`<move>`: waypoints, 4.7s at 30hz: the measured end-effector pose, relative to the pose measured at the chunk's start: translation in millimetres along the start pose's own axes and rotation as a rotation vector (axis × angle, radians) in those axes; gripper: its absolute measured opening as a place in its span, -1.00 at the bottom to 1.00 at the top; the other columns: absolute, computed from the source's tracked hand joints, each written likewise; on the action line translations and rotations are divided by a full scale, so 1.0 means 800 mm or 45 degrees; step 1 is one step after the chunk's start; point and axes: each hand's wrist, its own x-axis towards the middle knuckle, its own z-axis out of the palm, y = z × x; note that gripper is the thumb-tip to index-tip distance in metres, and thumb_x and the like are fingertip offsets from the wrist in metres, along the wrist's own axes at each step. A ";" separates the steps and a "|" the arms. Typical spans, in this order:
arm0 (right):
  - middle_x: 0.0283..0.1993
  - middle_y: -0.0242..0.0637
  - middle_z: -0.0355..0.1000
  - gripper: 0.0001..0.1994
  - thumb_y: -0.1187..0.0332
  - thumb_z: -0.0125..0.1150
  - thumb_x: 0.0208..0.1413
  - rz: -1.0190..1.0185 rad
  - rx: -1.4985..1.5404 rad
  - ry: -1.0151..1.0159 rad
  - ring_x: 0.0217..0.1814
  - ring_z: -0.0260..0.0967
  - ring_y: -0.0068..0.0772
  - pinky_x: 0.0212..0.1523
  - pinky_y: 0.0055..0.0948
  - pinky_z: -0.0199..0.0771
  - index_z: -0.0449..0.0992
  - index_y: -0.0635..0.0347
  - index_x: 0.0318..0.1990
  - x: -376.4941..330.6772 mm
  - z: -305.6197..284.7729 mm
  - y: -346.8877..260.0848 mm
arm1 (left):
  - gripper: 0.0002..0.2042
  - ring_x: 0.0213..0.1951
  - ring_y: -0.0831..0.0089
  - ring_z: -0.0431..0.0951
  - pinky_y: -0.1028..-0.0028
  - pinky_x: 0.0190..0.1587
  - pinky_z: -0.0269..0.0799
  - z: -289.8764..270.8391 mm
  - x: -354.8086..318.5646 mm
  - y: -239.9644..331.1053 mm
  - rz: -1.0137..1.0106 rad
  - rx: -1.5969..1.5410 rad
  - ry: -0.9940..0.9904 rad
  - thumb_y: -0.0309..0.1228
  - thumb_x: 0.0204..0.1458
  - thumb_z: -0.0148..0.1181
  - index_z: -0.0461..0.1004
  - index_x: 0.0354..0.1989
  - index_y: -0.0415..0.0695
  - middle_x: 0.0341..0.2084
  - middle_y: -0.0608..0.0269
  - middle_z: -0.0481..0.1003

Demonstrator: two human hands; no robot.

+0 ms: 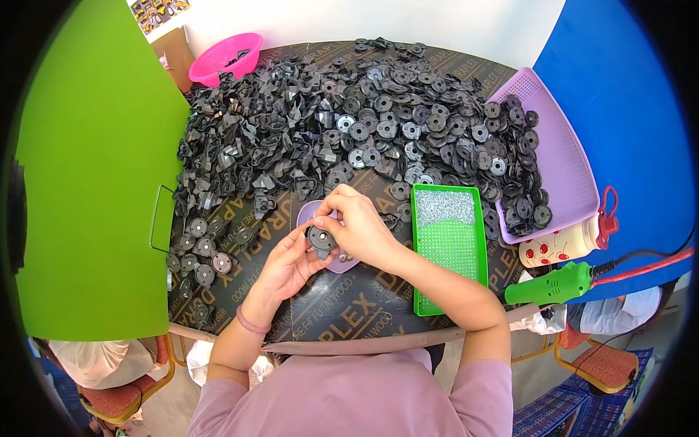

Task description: Assembling small plastic components with metal fasteners by hand at a factory workbench.

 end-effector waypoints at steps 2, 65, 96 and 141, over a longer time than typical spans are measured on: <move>-0.39 -0.32 0.29 -0.91 0.49 0.24 -0.03 -0.009 -0.078 0.030 -0.47 0.25 -0.53 -0.43 -0.54 0.31 0.47 0.31 -0.41 0.001 0.004 -0.002 | -0.58 -0.03 0.21 0.46 0.29 0.02 0.47 -0.002 0.000 0.001 0.007 0.021 0.022 -0.31 0.19 -0.09 0.15 0.17 -0.25 0.02 0.08 0.32; -0.36 -0.22 0.38 -0.81 0.51 0.05 -0.09 -0.204 -1.225 0.007 -0.21 0.30 -0.21 -0.15 -0.26 0.17 0.36 0.18 -0.25 -0.024 -0.078 0.109 | -0.71 -0.30 0.06 0.46 0.27 -0.20 0.41 -0.014 0.033 0.092 0.385 2.688 0.895 -0.49 -0.18 0.28 0.33 -0.28 -0.26 -0.34 -0.06 0.40; -0.37 -0.24 0.39 -0.85 0.42 0.24 -0.21 -0.408 -0.817 -0.326 -0.18 0.34 -0.20 -0.12 -0.28 0.31 0.53 0.19 -0.40 -0.005 -0.002 0.087 | -0.61 0.00 0.16 0.42 0.27 0.09 0.40 -0.002 0.021 0.041 0.119 0.086 0.232 -0.41 0.23 -0.21 0.08 0.21 -0.25 -0.01 -0.13 0.33; -0.24 -0.32 0.39 -0.56 0.22 0.40 -0.31 -0.032 -1.374 -0.016 -0.10 0.25 -0.25 -0.10 -0.30 0.14 0.50 0.15 -0.19 -0.007 -0.094 0.097 | -0.66 0.14 -0.06 0.23 0.19 0.22 0.25 0.001 0.025 0.014 -0.095 -0.364 0.197 -0.45 0.19 -0.11 0.18 0.09 -0.35 0.04 -0.18 0.25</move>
